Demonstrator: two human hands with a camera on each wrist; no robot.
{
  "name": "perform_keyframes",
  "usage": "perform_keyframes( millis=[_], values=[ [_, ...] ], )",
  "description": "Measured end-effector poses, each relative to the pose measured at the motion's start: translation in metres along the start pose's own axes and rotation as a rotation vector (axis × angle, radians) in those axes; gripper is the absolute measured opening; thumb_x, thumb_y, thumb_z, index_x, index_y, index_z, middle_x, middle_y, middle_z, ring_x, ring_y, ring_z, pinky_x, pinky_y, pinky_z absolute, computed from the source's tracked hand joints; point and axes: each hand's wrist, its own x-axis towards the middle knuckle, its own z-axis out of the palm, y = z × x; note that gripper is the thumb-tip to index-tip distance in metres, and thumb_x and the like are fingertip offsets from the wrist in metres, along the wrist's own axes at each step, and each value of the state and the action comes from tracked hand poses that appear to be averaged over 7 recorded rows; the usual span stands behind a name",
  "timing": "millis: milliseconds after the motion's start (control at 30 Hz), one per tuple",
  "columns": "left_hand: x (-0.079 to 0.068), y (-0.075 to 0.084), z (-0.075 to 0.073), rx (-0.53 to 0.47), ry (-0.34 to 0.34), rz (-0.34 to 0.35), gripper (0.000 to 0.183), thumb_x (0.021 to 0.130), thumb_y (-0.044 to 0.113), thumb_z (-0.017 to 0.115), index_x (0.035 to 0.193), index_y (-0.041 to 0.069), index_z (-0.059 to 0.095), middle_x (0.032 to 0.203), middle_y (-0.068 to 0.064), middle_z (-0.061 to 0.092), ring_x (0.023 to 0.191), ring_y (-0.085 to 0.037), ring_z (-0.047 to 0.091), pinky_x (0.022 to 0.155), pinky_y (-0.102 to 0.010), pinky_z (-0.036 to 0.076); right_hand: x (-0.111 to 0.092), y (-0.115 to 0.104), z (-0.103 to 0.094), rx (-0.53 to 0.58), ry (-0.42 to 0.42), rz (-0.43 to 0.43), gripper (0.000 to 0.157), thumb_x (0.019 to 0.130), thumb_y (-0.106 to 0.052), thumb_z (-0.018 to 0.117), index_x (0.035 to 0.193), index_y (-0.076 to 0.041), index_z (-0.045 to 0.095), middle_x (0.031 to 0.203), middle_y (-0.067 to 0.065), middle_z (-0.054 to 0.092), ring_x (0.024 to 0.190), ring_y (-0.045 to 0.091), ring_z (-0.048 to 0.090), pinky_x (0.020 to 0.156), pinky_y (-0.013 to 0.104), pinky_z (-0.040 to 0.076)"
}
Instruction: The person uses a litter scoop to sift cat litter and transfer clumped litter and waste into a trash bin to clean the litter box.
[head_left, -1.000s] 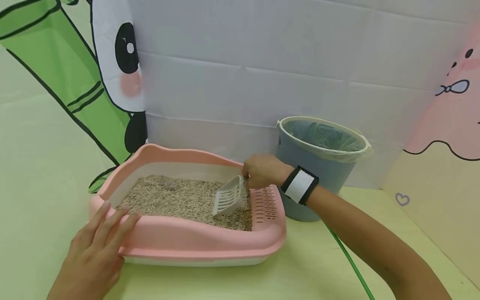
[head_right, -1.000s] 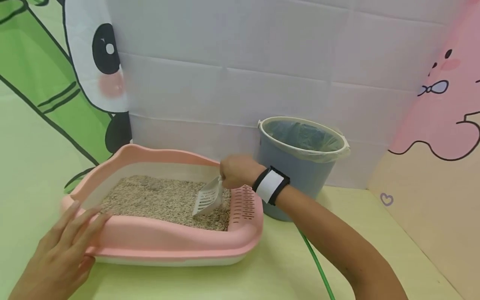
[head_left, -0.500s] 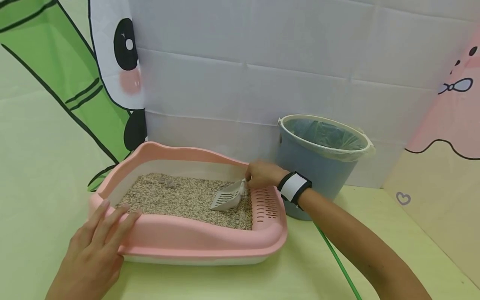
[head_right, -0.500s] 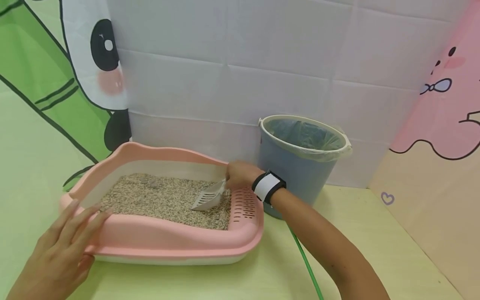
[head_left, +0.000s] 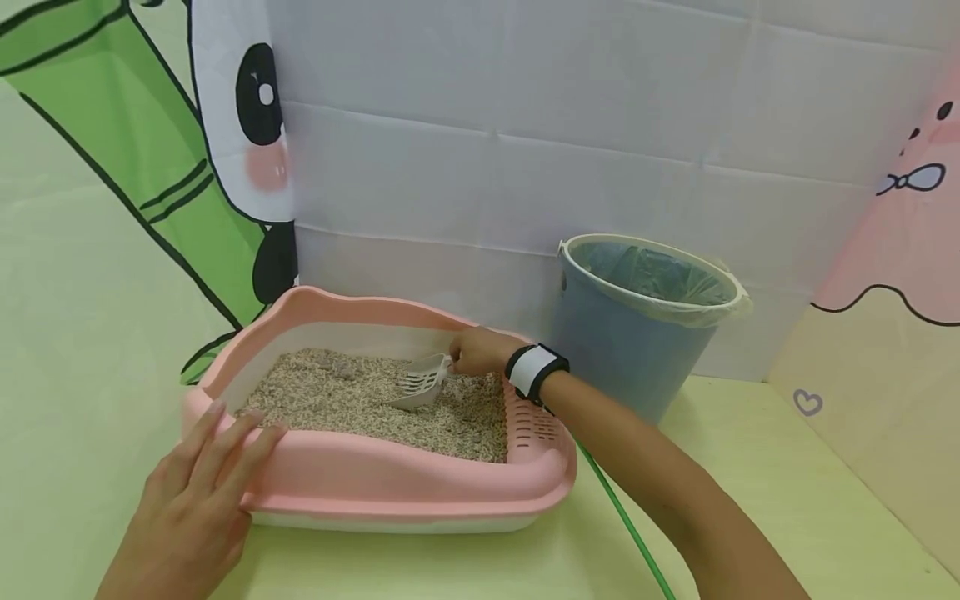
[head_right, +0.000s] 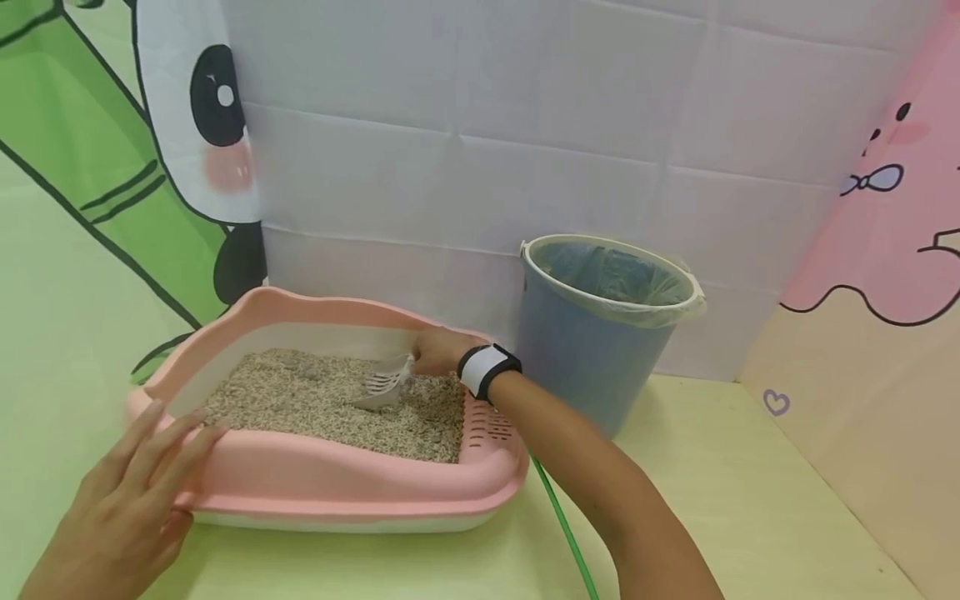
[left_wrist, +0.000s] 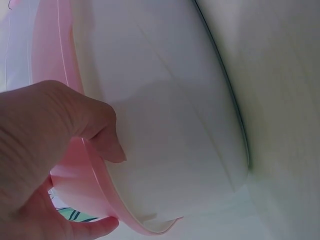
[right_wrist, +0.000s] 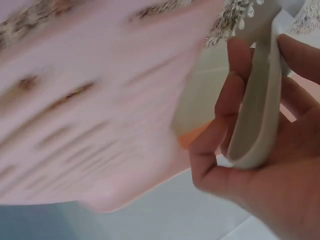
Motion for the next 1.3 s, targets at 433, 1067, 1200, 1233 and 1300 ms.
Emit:
perform_keyframes(
  millis=[433,1067,1200,1233,1300],
  values=[
    [-0.001,0.003,0.008,-0.012,0.008,0.001,0.057,0.084,0.025,0.023,0.127,0.004,0.054,0.129,-0.021,0.051,0.127,-0.046,0.031,0.070,-0.063,0.040,0.049,-0.033,0.022,0.061,0.065,-0.049,0.022,0.095,-0.031,0.056,0.099,-0.014,0.069,0.078,-0.002,0.064,0.050,0.008,0.042,0.051,0.024,0.036],
    [-0.018,-0.015,0.036,-0.071,0.074,0.064,0.057,0.083,0.027,0.026,0.124,0.002,0.057,0.122,-0.025,0.055,0.123,-0.048,0.035,0.113,-0.032,0.018,0.055,-0.083,0.043,0.413,0.284,0.053,0.017,0.091,-0.032,0.062,0.095,-0.022,0.075,0.087,-0.008,0.072,0.077,0.005,0.059,0.095,0.066,0.034],
    [-0.019,-0.018,0.041,-0.078,0.102,0.100,0.056,0.084,0.029,0.028,0.123,0.001,0.058,0.120,-0.025,0.056,0.120,-0.047,0.040,0.114,-0.031,0.015,0.037,-0.077,0.031,0.502,0.292,-0.009,0.020,0.093,-0.028,0.061,0.102,-0.015,0.074,0.079,-0.008,0.068,0.054,0.006,0.051,0.064,0.030,0.050],
    [-0.017,-0.018,0.040,-0.083,0.093,0.103,0.056,0.085,0.030,0.028,0.123,0.000,0.057,0.120,-0.026,0.055,0.121,-0.047,0.039,0.114,-0.032,0.016,0.031,-0.074,0.026,0.529,0.296,-0.016,0.022,0.093,-0.028,0.061,0.104,-0.013,0.073,0.083,-0.006,0.069,0.053,0.006,0.052,0.055,0.026,0.047],
    [-0.011,-0.019,0.037,-0.089,0.085,0.113,0.057,0.086,0.031,0.027,0.123,-0.001,0.057,0.120,-0.027,0.055,0.121,-0.047,0.039,0.114,-0.033,0.016,0.017,-0.067,0.017,0.587,0.308,-0.039,0.022,0.093,-0.027,0.060,0.104,-0.012,0.072,0.088,-0.004,0.068,0.054,0.006,0.052,0.045,0.023,0.039]
  ],
)
